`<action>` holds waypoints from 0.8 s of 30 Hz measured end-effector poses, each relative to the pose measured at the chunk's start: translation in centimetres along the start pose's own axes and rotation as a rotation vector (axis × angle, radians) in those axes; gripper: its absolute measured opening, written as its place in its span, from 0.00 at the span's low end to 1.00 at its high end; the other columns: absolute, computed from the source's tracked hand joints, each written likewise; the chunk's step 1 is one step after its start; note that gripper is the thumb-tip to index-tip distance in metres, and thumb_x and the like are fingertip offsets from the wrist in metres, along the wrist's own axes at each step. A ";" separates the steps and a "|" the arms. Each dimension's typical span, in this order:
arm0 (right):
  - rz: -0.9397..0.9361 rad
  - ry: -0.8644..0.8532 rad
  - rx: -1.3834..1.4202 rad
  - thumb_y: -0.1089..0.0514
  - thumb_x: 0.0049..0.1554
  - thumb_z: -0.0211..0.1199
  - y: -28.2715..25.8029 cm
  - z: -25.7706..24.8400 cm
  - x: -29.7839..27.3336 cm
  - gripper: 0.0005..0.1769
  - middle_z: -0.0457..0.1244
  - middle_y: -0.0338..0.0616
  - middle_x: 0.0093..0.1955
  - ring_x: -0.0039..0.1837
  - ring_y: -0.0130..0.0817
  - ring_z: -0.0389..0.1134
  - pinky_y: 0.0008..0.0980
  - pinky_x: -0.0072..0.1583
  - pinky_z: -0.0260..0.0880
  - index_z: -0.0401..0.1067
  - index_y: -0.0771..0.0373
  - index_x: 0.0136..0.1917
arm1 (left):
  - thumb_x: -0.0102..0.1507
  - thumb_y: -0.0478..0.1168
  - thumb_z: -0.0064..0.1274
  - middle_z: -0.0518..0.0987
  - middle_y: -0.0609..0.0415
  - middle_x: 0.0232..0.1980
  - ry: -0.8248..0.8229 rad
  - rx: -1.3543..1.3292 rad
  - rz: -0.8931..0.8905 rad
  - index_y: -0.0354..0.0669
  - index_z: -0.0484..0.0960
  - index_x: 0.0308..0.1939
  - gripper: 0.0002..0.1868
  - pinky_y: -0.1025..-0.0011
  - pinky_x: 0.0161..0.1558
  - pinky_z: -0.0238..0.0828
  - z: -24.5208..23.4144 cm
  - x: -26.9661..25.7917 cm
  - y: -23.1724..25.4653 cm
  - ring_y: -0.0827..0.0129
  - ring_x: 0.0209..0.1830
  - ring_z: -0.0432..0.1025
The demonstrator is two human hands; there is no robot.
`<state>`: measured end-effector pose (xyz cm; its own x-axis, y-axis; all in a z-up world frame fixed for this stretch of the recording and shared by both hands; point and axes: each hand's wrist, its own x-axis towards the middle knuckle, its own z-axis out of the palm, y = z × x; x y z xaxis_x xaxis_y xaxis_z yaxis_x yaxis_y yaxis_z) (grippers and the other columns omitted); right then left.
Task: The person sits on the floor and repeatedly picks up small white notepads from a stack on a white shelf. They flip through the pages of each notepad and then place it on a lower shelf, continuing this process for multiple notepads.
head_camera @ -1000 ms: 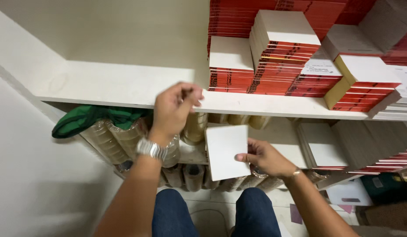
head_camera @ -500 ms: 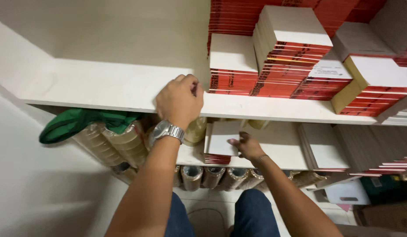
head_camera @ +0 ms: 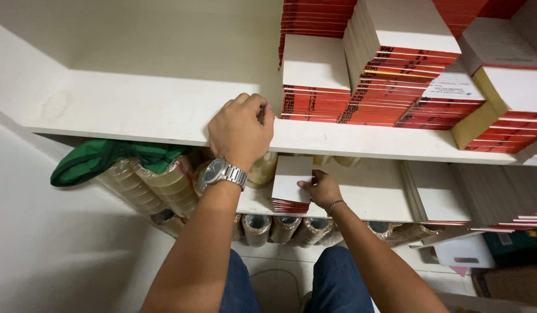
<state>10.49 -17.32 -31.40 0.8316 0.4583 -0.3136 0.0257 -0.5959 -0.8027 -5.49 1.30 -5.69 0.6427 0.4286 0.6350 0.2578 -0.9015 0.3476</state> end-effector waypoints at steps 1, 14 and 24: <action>0.009 0.026 -0.048 0.49 0.58 0.70 -0.5 -0.1 -0.2 0.34 0.70 0.56 0.55 0.55 0.50 0.74 0.41 0.48 0.82 0.66 0.64 0.73 | 0.65 0.48 0.49 0.76 0.61 0.31 0.009 -0.006 0.009 0.55 0.83 0.38 0.08 0.61 0.35 0.77 0.0 0.0 0.0 0.62 0.37 0.78; 0.010 0.089 -0.397 0.43 0.58 0.67 -4.2 -0.7 -3.2 0.40 0.71 0.47 0.59 0.66 0.47 0.70 0.48 0.67 0.72 0.60 0.54 0.78 | 0.66 0.48 0.48 0.76 0.62 0.31 -0.024 -0.016 -0.003 0.55 0.83 0.39 0.09 0.64 0.35 0.76 -0.3 0.1 0.1 0.64 0.38 0.79; -0.068 0.093 -0.428 0.46 0.59 0.67 -11.2 -4.7 -12.1 0.29 0.68 0.52 0.60 0.64 0.46 0.72 0.42 0.63 0.74 0.69 0.59 0.69 | 0.64 0.49 0.51 0.78 0.57 0.31 0.035 -0.019 0.019 0.53 0.84 0.38 0.09 0.58 0.35 0.77 -0.6 -0.2 0.5 0.58 0.37 0.79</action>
